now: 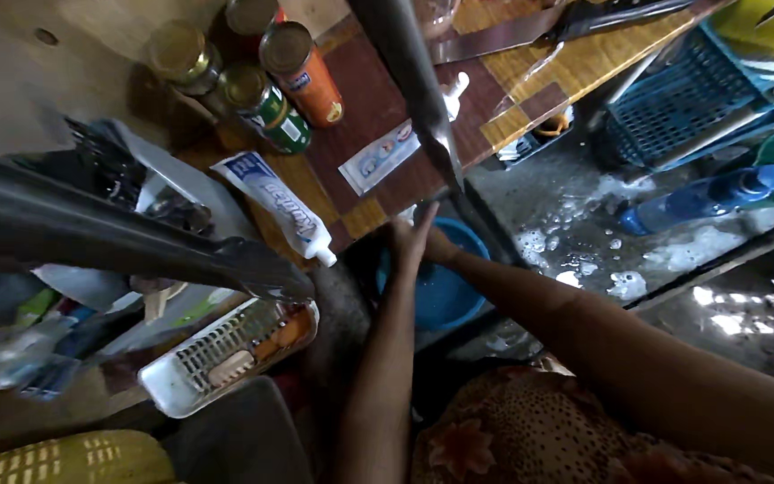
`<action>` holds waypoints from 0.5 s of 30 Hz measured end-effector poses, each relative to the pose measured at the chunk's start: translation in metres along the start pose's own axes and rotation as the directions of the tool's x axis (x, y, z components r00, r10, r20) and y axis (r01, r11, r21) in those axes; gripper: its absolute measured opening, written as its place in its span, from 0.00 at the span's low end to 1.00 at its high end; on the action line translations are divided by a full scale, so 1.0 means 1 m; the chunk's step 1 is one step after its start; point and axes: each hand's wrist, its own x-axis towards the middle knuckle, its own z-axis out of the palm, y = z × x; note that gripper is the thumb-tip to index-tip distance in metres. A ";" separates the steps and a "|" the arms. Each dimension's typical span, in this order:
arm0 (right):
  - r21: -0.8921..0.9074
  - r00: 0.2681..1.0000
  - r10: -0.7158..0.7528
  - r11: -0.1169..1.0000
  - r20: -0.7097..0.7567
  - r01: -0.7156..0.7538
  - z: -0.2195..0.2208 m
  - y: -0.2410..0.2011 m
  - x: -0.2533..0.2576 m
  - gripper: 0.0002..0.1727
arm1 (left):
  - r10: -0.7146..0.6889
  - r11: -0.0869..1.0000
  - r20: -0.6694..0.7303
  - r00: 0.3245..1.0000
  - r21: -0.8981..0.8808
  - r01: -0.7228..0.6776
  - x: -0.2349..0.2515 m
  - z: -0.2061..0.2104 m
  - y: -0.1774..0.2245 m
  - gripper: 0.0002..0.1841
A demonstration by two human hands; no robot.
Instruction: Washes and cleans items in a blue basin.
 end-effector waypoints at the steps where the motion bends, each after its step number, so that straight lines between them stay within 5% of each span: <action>1: 0.008 1.000 0.013 1.000 0.006 -0.013 0.000 -0.001 0.000 0.25 | 0.033 0.999 -0.031 0.999 0.010 -0.033 0.006 0.010 0.005 0.39; 5: 0.076 0.992 0.108 0.992 -0.069 -0.103 -0.013 0.007 0.001 0.29 | -0.018 1.000 -0.006 1.000 0.016 0.018 0.011 0.021 0.008 0.25; 8: 0.177 0.941 0.189 0.974 -0.280 -0.143 -0.040 0.006 -0.008 0.33 | -0.045 0.994 0.267 0.963 0.110 0.015 0.023 -0.004 0.007 0.24; 11: 0.305 0.860 0.290 0.938 -0.419 -0.168 -0.066 0.007 -0.012 0.34 | -0.040 0.969 0.525 0.850 0.227 -0.095 0.039 -0.033 0.001 0.26; 15: 0.568 0.825 0.352 0.822 -0.442 -0.046 -0.108 0.014 -0.013 0.29 | -0.050 0.955 0.488 0.872 0.280 -0.102 0.042 -0.044 0.003 0.26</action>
